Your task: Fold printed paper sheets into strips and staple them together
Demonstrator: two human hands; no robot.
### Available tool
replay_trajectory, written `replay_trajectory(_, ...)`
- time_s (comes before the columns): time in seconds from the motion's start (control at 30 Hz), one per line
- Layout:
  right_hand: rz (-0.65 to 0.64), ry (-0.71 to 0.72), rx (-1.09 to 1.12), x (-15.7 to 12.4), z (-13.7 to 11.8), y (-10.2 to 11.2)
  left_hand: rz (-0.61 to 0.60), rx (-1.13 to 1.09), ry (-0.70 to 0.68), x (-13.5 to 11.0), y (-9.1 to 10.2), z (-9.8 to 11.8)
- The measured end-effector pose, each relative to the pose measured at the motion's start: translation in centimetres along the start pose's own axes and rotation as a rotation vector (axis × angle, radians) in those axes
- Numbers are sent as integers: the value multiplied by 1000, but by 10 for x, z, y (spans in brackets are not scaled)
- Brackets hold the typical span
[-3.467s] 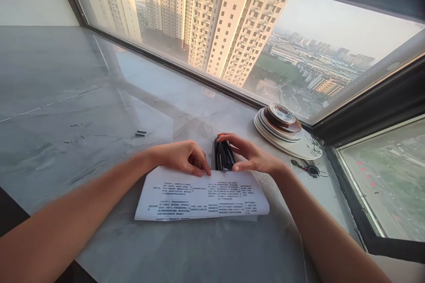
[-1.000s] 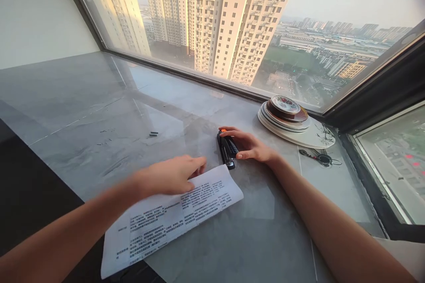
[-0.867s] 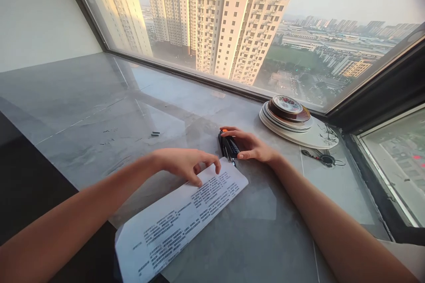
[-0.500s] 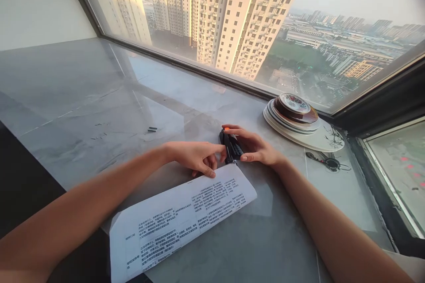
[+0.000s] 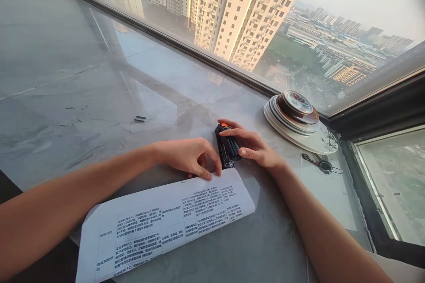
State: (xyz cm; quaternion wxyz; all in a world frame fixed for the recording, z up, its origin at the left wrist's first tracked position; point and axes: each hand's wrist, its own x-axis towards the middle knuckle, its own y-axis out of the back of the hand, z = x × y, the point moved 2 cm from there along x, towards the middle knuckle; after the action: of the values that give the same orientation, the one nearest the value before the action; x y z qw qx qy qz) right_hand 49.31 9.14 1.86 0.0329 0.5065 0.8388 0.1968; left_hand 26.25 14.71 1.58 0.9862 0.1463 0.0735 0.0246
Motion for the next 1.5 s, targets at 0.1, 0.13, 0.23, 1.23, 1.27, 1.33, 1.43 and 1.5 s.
replay_trajectory(0.1, -29, 5, 4, 0, -3, -1, 17, 42, -56, -1, 1, 0)
replay_trajectory(0.13, -41, 7, 10, 0, -3, -1, 20, 49, -77, -1, 1, 0)
replay_trajectory(0.23, -75, 1, 24, 0, -4, -1, 4, 72, -140, -2, 0, 0)
replay_trajectory(1.23, -93, 43, -24, 4, -11, -7, 35, 198, -167, -13, 1, 6)
replay_trajectory(1.27, -93, 46, -27, 4, -11, -8, 35, 193, -168, -13, 1, 6)
replay_trajectory(1.33, -94, 52, -32, 4, -11, -8, 36, 185, -164, -12, 2, 5)
replay_trajectory(1.43, -95, 53, -34, 4, -11, -8, 36, 173, -145, -12, 3, 5)
replay_trajectory(1.5, -93, 52, -31, 4, -11, -8, 38, 162, -143, -13, 4, 6)
